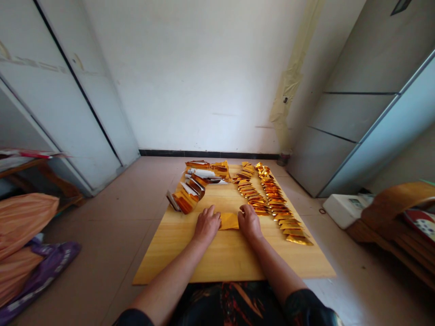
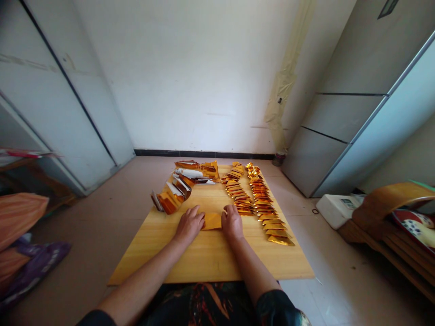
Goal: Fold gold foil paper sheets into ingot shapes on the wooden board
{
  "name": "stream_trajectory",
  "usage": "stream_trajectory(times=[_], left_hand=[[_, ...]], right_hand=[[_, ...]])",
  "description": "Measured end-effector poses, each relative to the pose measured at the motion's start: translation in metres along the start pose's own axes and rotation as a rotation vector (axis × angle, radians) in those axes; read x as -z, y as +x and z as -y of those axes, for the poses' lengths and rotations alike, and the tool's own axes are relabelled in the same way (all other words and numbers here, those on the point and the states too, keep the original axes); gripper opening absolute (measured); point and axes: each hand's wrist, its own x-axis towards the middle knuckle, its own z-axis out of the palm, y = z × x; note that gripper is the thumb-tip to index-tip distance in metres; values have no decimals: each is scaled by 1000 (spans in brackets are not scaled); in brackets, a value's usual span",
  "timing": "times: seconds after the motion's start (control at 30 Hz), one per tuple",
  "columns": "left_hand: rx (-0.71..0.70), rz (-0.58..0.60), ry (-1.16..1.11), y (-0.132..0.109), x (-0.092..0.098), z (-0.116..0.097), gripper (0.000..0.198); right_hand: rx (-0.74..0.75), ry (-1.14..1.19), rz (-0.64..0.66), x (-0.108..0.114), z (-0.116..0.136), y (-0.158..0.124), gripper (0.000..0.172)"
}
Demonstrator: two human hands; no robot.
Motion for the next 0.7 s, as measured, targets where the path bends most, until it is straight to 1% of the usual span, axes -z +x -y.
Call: stream_trajectory(times=[0.03, 0.07, 0.17, 0.2, 0.27, 0.3, 0.37, 0.5, 0.7], left_hand=[[-3, 0, -6, 0, 0, 0, 18], [-7, 0, -14, 0, 0, 1, 19], [-7, 1, -31, -1, 0, 2, 20], [-5, 2, -31, -1, 0, 2, 20], [-2, -2, -35, -1, -1, 2, 20], [-4, -7, -40, -1, -2, 3, 20], [-12, -17, -43, -1, -3, 3, 21], [-22, -15, -18, -1, -3, 3, 22], [-31, -1, 62, -1, -2, 3, 24]], right_hand=[[40, -17, -3, 4, 2, -4, 22], [114, -32, 16, 7, 4, -9, 24], [346, -116, 149, 14, 15, -25, 26], [400, -154, 204, 15, 18, -30, 29], [478, -213, 310, 14, 21, -39, 45], [472, -234, 336, 13, 22, -43, 51], [442, -261, 367, 10, 21, -48, 55], [401, -263, 380, 9, 18, -50, 55], [357, -258, 403, 13, 21, -49, 55]])
